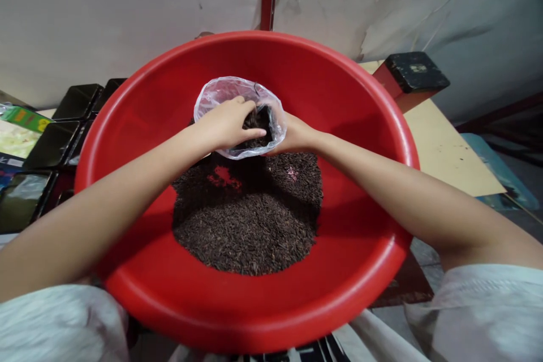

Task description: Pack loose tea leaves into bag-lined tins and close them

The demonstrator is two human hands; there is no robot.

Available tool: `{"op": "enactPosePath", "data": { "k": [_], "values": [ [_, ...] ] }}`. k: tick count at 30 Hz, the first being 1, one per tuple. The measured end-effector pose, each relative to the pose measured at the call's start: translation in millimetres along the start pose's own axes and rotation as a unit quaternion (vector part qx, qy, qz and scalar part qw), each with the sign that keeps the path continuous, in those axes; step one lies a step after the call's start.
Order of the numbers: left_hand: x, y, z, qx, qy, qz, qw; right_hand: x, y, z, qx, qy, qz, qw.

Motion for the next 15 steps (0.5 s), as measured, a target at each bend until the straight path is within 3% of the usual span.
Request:
{"op": "enactPosePath", "data": {
  "k": [2,6,8,10,12,15],
  "values": [
    [2,-4.5,5,-0.029,-0.019,-0.023,0.999,0,0,0,-0.003,-0.004,-0.005,1.0],
    [19,8.7,26,0.037,-0.103,0.001,0.994,-3,1,-2,-0.005,-0.015,-0.011,1.0],
    [39,0.1,43,0.035,-0.179,0.035,0.983,-3,1,-3,-0.002,-0.022,-0.008,1.0],
    [58,-32.3,62,-0.041,-0.241,0.063,0.967,-1,2,-3,0.004,-0.03,-0.002,1.0],
    [65,-80.6,80,-0.153,-0.241,0.065,0.956,2,2,-2,0.005,-0.035,0.001,0.999],
    [27,-141.8,91,-0.23,-0.044,0.019,0.972,7,2,0,-0.001,-0.047,-0.003,0.999]
  ]
}}
Point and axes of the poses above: each hand's wrist, its own z-axis away from the middle knuckle, its own y-axis out of the back of the hand, x = y × z, the point moved 8 cm from there along -z, towards the middle knuckle
